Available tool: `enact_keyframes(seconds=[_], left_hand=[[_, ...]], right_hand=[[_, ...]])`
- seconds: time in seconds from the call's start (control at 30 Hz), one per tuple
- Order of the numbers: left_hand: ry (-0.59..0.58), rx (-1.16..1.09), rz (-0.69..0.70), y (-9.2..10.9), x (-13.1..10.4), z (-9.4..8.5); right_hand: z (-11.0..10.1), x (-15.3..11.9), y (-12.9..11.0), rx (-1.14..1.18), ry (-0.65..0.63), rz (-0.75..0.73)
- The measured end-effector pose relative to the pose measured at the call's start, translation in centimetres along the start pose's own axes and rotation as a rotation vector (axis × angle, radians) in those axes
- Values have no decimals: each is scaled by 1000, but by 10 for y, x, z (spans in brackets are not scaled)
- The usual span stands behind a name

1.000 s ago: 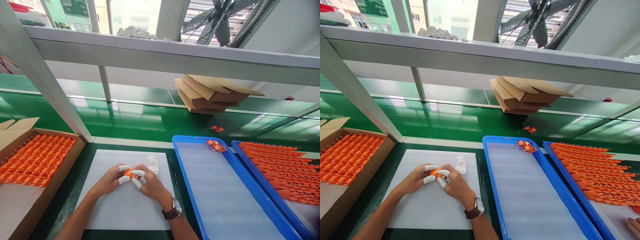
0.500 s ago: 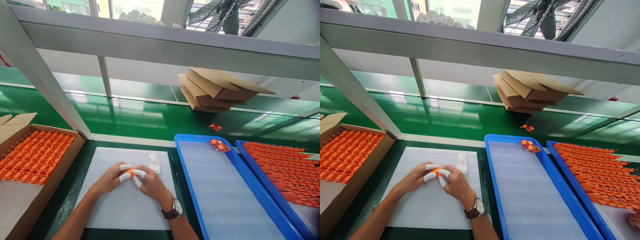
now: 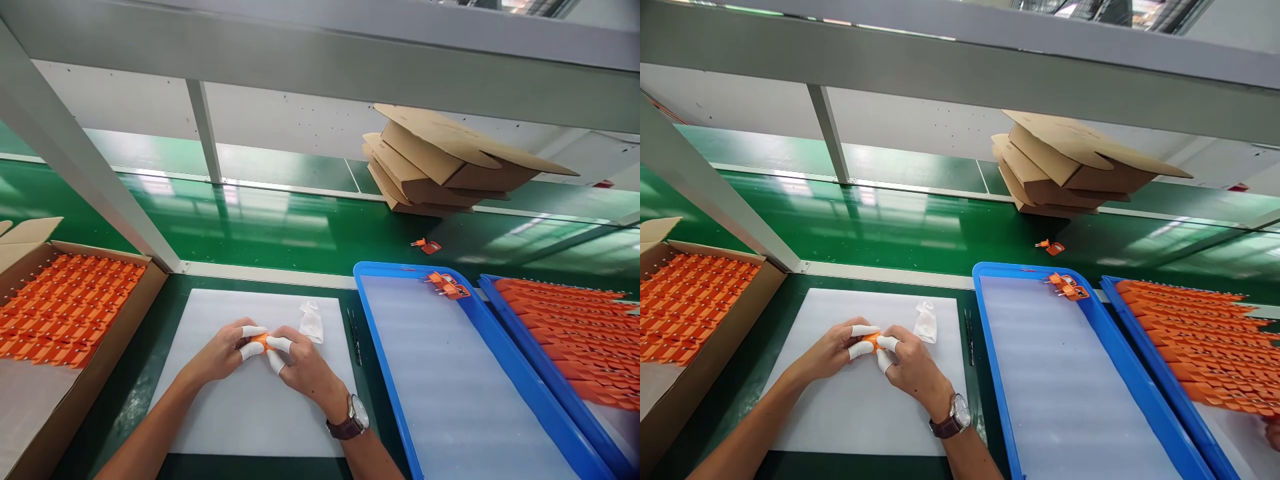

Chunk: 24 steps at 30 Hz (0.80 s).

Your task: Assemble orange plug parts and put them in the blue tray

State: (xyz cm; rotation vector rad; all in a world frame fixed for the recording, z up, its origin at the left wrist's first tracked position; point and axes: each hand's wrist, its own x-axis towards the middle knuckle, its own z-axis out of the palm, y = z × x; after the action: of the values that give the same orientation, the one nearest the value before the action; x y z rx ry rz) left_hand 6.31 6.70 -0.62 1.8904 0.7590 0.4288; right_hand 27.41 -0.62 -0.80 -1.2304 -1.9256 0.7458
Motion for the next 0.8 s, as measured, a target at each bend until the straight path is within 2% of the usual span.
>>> enact_keyframes(seconds=[0.37, 0.43, 0.5, 0.67, 0.73, 0.8], left_hand=[[50, -38, -37, 1, -5, 11], [85, -11, -42, 0, -7, 15], [150, 3, -32, 1, -8, 20], [262, 6, 55, 2, -8, 23], [274, 2, 80, 2, -8, 23], [258, 2, 93, 3, -8, 22]], right_hand=[[2, -1, -3, -44, 47, -32], [-1, -2, -5, -83, 51, -57], [-8, -2, -4, -130, 108, -61], [-26, -8, 24, -314, 457, 125], [-28, -10, 39, -355, 461, 142], [-26, -11, 46, -328, 407, 112]])
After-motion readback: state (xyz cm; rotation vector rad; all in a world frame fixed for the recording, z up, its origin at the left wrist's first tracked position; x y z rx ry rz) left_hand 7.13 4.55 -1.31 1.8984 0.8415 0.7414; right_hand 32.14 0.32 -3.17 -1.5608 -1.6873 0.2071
